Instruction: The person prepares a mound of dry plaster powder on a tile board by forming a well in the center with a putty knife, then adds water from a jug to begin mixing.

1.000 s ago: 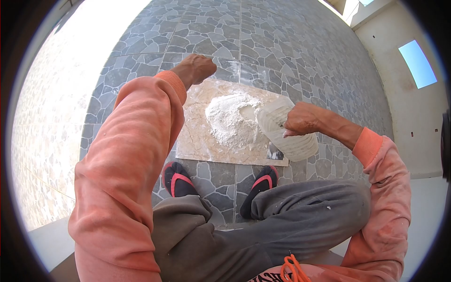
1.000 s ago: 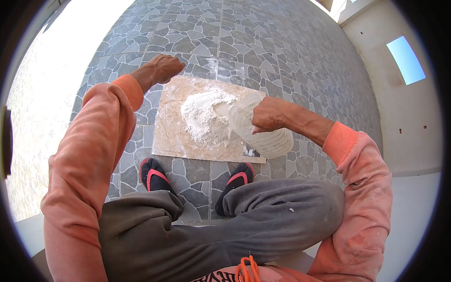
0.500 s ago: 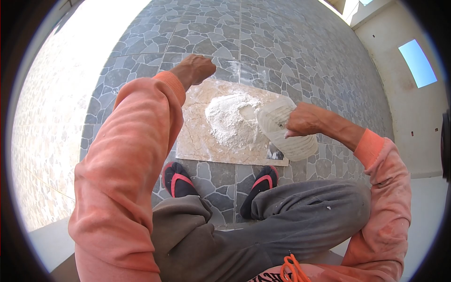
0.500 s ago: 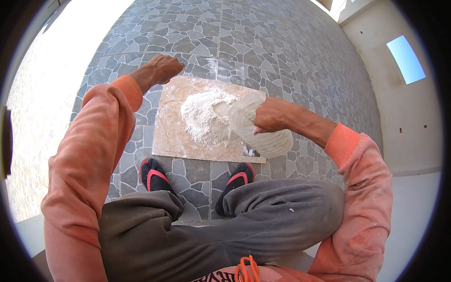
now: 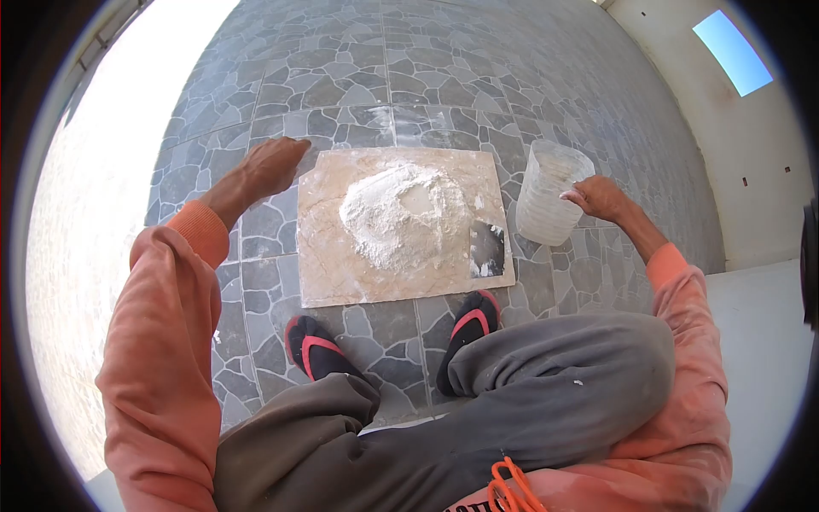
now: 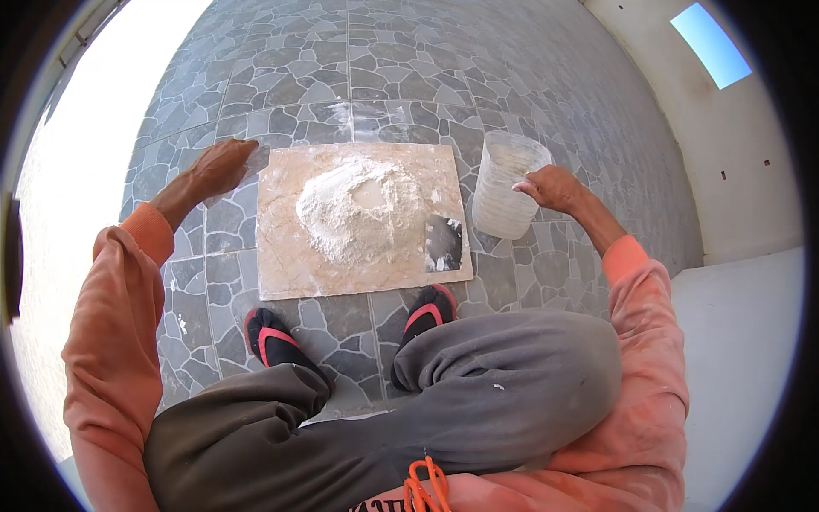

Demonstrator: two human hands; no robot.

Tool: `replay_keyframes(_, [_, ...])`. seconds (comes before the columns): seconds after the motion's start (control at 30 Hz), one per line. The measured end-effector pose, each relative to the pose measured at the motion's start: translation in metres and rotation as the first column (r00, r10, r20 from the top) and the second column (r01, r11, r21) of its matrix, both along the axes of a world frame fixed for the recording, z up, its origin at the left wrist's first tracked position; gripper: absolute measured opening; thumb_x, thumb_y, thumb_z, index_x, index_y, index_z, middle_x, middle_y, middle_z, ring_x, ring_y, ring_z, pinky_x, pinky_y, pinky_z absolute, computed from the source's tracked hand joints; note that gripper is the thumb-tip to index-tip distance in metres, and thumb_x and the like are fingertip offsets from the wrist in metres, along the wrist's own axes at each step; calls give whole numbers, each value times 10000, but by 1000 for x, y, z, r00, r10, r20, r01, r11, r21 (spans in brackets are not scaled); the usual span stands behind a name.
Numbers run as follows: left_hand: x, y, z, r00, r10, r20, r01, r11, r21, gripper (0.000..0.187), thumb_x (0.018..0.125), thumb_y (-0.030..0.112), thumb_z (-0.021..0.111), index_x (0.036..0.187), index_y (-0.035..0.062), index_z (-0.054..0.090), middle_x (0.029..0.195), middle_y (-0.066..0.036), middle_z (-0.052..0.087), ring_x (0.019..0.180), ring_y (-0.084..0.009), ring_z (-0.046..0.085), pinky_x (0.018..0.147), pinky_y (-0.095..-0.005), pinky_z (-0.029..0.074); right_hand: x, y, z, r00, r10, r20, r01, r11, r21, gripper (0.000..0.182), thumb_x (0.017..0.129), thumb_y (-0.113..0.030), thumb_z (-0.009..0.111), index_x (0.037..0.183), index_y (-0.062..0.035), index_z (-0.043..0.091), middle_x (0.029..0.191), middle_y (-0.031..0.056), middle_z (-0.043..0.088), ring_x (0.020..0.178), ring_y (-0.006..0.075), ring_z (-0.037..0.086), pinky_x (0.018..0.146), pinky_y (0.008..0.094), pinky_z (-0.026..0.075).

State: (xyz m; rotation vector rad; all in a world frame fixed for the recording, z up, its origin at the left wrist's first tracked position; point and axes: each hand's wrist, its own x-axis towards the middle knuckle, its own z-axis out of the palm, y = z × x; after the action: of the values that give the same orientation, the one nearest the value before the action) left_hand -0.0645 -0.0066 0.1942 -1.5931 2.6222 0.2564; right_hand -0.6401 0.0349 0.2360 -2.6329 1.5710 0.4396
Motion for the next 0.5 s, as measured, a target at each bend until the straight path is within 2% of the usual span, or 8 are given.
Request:
replay_keyframes(0.1, [8, -4, 12, 997, 61, -41, -59, 997, 47, 370, 817, 14, 657, 1175, -42, 587, 1018, -261, 667, 949, -401, 655, 826, -464, 514, -49, 5, -34, 970, -227, 86, 237, 964, -118, 505, 970, -429, 512, 761, 11, 643, 717, 233, 646, 677, 427, 612, 651, 489, 483])
replay_keyframes(0.17, [10, -11, 26, 992, 114, -46, -110, 990, 86, 420, 817, 31, 659, 1218, -50, 565, 1037, -273, 660, 956, -411, 651, 842, -463, 504, -75, 11, -57, 928, -354, 117, 373, 895, -246, 508, 970, -433, 508, 765, 11, 645, 728, 249, 643, 705, 437, 622, 659, 500, 482])
replay_keyframes(0.23, [12, -21, 38, 988, 88, -124, -84, 996, 38, 387, 832, 27, 621, 1204, -53, 548, 984, -270, 661, 966, -416, 639, 815, -466, 499, -99, 16, -78, 878, -446, 176, 479, 820, -312, 511, 971, -434, 500, 771, 14, 644, 743, 263, 643, 734, 446, 628, 673, 510, 479])
replay_keyframes(0.27, [13, -30, 42, 983, 122, -140, -117, 992, 42, 407, 837, 51, 632, 1220, -53, 539, 1008, -278, 656, 976, -419, 636, 836, -459, 496, -111, 20, -87, 849, -488, 203, 528, 777, -343, 513, 972, -434, 496, 775, 15, 644, 750, 271, 642, 749, 451, 631, 680, 516, 478])
replay_keyframes(0.37, [9, -55, 41, 966, 141, -216, -144, 990, 5, 424, 838, 99, 656, 1213, -57, 534, 1012, -283, 650, 978, -425, 631, 854, -451, 478, -130, 34, -99, 763, -590, 263, 645, 679, -350, 505, 965, -429, 505, 793, 25, 644, 782, 278, 648, 764, 464, 627, 692, 521, 476])
replay_keyframes(0.5, [2, -74, 7, 941, 136, -311, -143, 990, -1, 409, 825, 112, 664, 1172, -68, 543, 1025, -285, 641, 989, -429, 623, 844, -452, 469, -141, 49, -99, 669, -699, 253, 742, 614, -268, 472, 938, -418, 555, 824, 28, 656, 817, 280, 655, 797, 457, 634, 710, 514, 480])
